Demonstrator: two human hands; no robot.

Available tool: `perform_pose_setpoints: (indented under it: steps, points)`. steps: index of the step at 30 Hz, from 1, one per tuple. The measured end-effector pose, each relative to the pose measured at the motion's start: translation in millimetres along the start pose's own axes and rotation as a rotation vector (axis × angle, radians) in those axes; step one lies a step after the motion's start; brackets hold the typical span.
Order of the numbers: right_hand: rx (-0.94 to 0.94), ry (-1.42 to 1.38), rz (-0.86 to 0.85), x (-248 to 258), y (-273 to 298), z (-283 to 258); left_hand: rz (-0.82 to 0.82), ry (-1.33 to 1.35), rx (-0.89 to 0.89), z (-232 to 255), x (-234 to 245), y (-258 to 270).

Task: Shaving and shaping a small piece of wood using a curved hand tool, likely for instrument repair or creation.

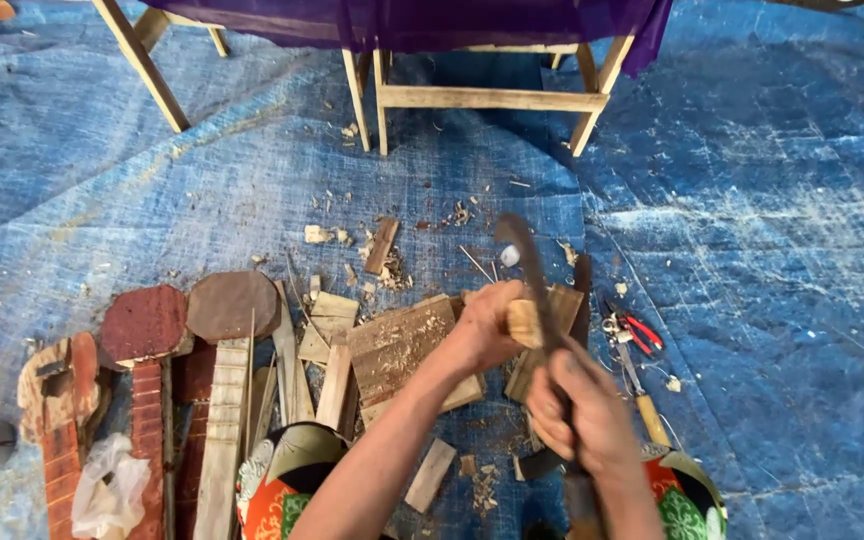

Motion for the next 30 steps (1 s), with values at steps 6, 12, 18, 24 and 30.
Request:
perform_pose_setpoints:
  steps: [6,12,18,24,30]
  points:
    - [-0.062,-0.034,0.086,13.5,-6.0,8.1,0.029,0.130,0.077,6.8,9.9,1.1]
    - [-0.065,-0.037,0.059,14.2,0.1,13.3,0.018,0.072,0.049,-0.8,4.4,5.1]
    - [-0.043,-0.014,0.089,8.2,-0.6,1.3,0.001,0.138,0.022,17.7,8.5,-5.1]
    - [-0.051,-0.060,0.076,11.3,-0.9,15.4,0.023,0.099,0.018,0.0,7.4,3.8]
    - [-0.017,-0.061,0.032,6.3,-0.5,-4.3,0.005,0.138,0.020,13.1,1.2,-8.9]
Point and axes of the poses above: each hand's wrist, its own y-axis away from the middle knuckle, its own x-axis out of the back of the hand, z = x × y, the point moved 7 cm from there along -y, towards the middle knuckle, and after that the axes turned 5 degrees about y, right-handed, at the moved point
